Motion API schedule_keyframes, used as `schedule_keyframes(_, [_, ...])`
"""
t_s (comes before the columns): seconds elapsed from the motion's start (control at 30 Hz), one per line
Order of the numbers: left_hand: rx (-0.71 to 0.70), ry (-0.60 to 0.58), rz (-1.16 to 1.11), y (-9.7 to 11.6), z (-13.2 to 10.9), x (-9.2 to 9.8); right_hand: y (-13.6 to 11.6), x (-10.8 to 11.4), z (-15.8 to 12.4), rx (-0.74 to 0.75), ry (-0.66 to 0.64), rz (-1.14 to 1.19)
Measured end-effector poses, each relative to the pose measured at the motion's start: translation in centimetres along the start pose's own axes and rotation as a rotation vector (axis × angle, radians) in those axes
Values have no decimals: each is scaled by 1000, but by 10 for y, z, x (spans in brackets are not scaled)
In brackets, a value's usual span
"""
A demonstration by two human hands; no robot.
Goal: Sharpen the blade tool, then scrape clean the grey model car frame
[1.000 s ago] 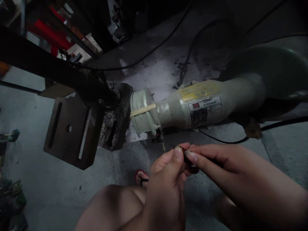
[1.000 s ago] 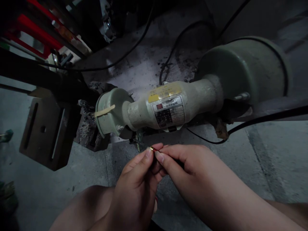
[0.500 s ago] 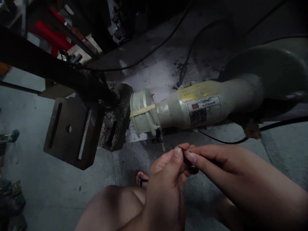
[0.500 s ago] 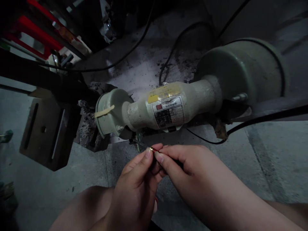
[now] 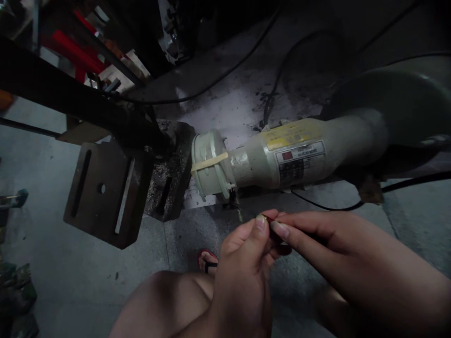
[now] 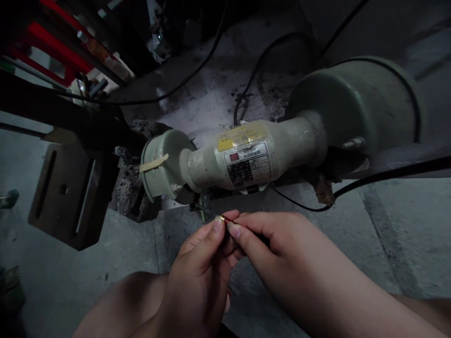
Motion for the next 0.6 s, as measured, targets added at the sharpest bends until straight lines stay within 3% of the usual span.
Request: schedule_keyframes(0.6, [19, 46, 30, -4, 0, 4, -5, 2, 1, 25, -21, 12])
Point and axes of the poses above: each hand's wrist, its own z-axis towards the middle knuckle, its own x-axis out of the back of the hand, y = z × x, the point moved 9 cm from there along z, towards the middle knuckle, and after that the axes turned 14 degrees about z, right-handed, at the moved point
